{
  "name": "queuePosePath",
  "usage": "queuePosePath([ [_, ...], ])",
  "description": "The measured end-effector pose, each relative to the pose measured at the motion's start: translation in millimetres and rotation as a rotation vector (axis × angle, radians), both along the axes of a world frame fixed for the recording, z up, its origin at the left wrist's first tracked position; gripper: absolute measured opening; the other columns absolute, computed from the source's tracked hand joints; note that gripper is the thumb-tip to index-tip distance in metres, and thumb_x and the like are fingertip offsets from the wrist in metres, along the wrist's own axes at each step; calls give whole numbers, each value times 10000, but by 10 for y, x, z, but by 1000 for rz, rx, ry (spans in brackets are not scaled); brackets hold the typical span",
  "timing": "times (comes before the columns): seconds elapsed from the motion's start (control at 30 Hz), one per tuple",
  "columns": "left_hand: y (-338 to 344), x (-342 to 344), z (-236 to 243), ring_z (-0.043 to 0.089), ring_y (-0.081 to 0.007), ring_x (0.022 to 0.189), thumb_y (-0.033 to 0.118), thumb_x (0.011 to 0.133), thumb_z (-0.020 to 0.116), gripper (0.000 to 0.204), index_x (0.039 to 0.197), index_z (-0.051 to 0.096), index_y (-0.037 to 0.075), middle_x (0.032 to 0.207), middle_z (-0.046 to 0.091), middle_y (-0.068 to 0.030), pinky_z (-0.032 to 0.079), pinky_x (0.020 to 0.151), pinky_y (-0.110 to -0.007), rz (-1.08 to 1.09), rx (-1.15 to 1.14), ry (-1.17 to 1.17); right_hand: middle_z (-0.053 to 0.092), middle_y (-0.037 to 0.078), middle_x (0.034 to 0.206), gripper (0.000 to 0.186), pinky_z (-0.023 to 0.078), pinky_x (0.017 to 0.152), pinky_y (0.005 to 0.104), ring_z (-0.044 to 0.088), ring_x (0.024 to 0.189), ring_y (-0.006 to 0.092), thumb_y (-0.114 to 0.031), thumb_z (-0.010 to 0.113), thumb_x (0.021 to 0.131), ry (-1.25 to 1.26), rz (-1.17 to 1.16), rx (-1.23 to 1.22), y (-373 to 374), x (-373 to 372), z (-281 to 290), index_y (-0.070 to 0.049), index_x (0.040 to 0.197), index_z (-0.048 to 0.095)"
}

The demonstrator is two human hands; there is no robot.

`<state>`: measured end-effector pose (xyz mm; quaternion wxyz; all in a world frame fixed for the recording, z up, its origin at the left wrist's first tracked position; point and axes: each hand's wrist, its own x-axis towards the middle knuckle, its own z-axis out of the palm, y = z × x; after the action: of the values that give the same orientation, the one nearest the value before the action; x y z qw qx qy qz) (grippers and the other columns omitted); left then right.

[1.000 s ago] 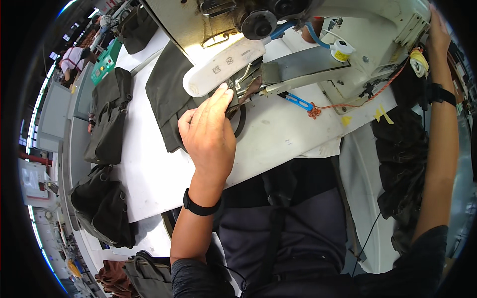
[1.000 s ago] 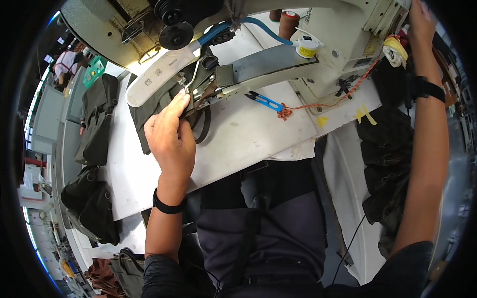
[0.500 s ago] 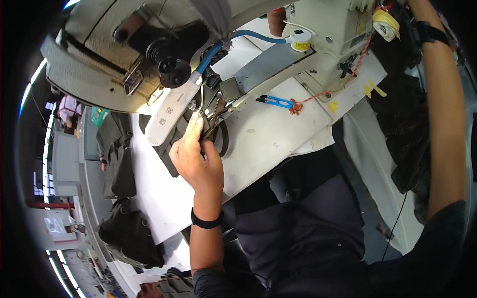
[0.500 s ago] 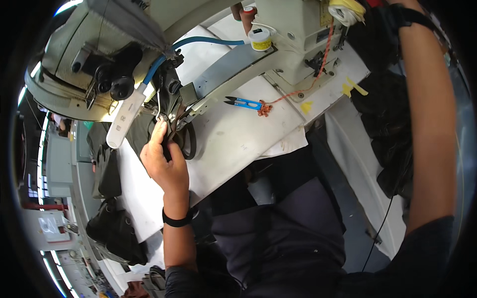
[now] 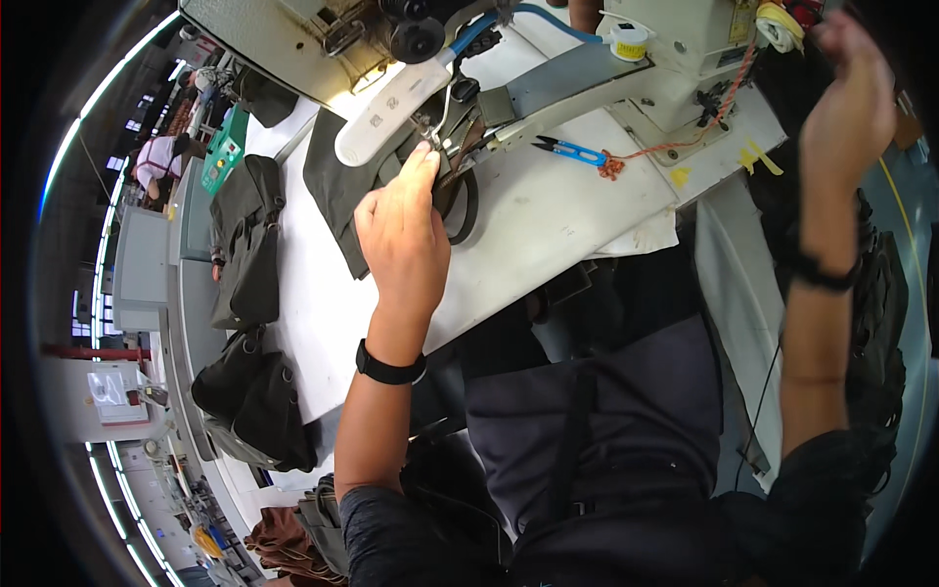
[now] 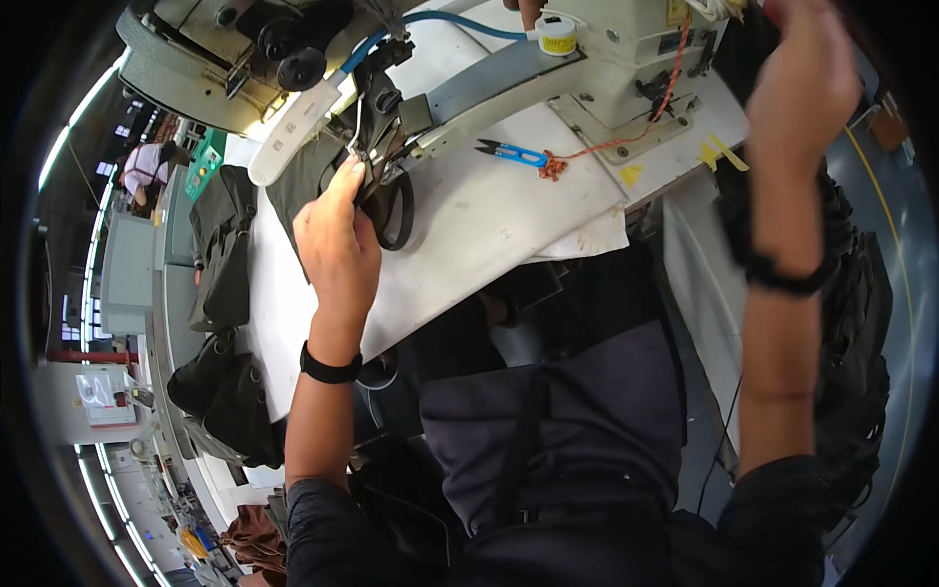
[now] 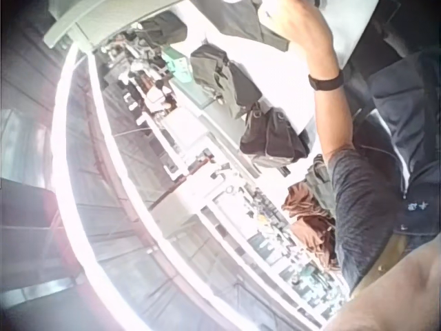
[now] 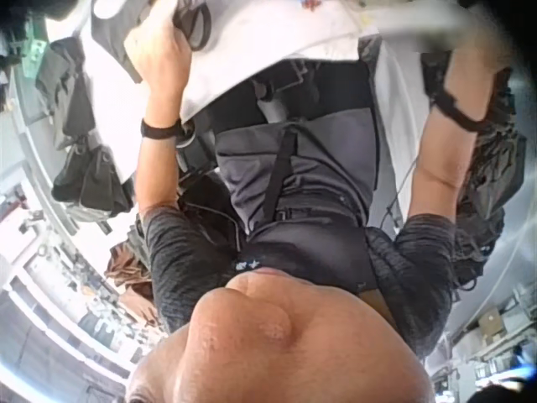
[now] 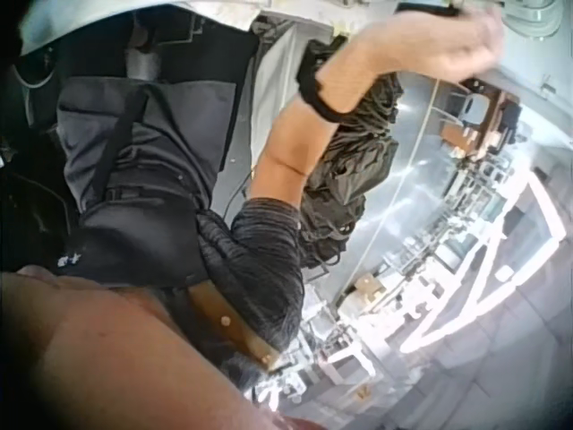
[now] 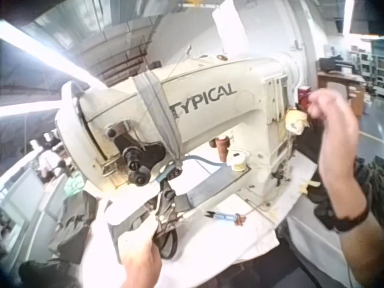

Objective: The person operates a sewing machine to stitch zippers and seams onto dark green canvas bags. They guide the fabric under the needle, adjust the bag's position, and manipulate the zipper pull to ensure alignment. The person works on multiple bags, moving them from a pile on the table to the machine and back.

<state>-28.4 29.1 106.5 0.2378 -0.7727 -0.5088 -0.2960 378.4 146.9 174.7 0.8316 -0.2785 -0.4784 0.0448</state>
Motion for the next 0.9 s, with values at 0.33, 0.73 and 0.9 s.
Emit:
queuePosePath([
  [0.33, 70, -14, 11, 703, -193, 1153, -158, 808, 607, 580, 1329, 676, 87, 1362, 727, -70, 445, 965, -352, -73, -46, -71, 683, 15, 911, 187, 360, 1024, 424, 608, 1051, 230, -313, 802, 856, -470, 111, -132, -261, -2355, -728, -135, 838, 748],
  [0.73, 119, 27, -73, 688, -163, 1125, -136, 808, 611, 589, 1346, 667, 95, 1399, 708, -29, 424, 970, -349, -22, 4, -86, 668, 110, 1019, 279, 436, 1060, 481, 619, 1058, 302, -173, 791, 816, -448, -116, -121, -271, -2401, -844, -65, 1030, 648],
  [0.9, 106, 20, -66, 688, -153, 1092, -120, 823, 632, 567, 1347, 666, 92, 1394, 710, -31, 427, 951, -337, -9, 28, -48, 729, 33, 890, 200, 495, 695, 273, 641, 752, 115, -208, 704, 1010, -136, 764, -662, -888, -2262, -841, -20, 1075, 726],
])
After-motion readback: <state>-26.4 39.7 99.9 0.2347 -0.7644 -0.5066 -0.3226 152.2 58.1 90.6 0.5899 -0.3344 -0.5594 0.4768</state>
